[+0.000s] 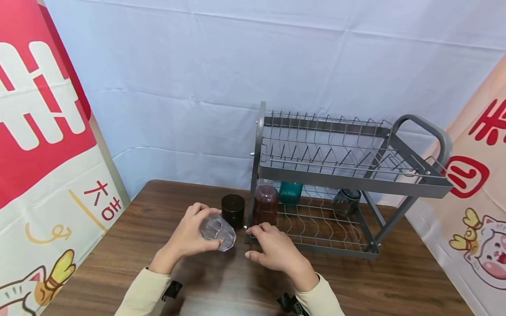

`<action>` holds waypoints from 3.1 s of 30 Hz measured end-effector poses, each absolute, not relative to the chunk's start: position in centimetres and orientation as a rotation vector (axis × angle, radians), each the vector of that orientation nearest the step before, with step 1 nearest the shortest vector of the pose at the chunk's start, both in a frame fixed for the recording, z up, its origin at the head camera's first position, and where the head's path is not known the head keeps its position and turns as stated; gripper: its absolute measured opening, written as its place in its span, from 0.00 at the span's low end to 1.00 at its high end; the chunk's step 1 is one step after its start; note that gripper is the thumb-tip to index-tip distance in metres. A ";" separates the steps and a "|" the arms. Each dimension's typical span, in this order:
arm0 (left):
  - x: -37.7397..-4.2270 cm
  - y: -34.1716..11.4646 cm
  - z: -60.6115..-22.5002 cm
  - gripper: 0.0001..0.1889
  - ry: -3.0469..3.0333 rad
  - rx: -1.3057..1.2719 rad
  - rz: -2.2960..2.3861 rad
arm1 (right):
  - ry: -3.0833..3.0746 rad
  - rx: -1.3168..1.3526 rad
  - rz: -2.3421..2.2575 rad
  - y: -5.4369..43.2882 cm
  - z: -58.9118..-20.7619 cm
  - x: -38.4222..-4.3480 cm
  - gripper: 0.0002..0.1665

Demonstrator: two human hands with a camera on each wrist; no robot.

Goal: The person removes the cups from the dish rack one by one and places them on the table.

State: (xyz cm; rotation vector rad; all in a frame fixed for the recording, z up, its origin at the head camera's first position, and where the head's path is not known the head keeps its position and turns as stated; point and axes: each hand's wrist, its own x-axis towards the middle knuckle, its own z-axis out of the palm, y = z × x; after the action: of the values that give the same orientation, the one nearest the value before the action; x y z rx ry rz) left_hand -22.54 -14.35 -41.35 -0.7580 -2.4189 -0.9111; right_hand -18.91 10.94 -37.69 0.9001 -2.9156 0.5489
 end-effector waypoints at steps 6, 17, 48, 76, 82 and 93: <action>-23.4 -14.6 -41.1 0.33 -2.484 -0.699 -0.848 | -2.935 0.927 0.419 10.0 -37.9 -19.0 0.27; -25.0 -15.1 -41.0 0.32 -2.611 -0.534 -0.801 | -2.954 0.970 0.451 8.7 -37.7 -19.6 0.28; -29.3 -16.5 -42.3 0.35 -2.712 -0.457 -0.682 | -2.935 0.990 0.346 4.9 -38.4 -21.5 0.27; -31.6 -16.1 -43.2 0.37 -2.777 -0.386 -0.728 | -2.975 0.922 0.331 5.5 -38.2 -21.6 0.28; -31.7 -16.0 -43.4 0.37 -2.773 -0.373 -0.704 | -2.983 0.923 0.370 5.8 -38.0 -21.6 0.28; -31.7 -15.4 -44.0 0.34 -2.757 -0.418 -0.661 | -2.981 0.912 0.376 6.1 -37.9 -21.6 0.28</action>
State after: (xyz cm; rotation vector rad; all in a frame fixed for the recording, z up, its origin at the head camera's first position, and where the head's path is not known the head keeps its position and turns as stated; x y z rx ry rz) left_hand -31.74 -15.37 -43.98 -0.4183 -2.7566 -0.6608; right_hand -21.57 6.13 -37.92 0.9118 -2.9810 0.3757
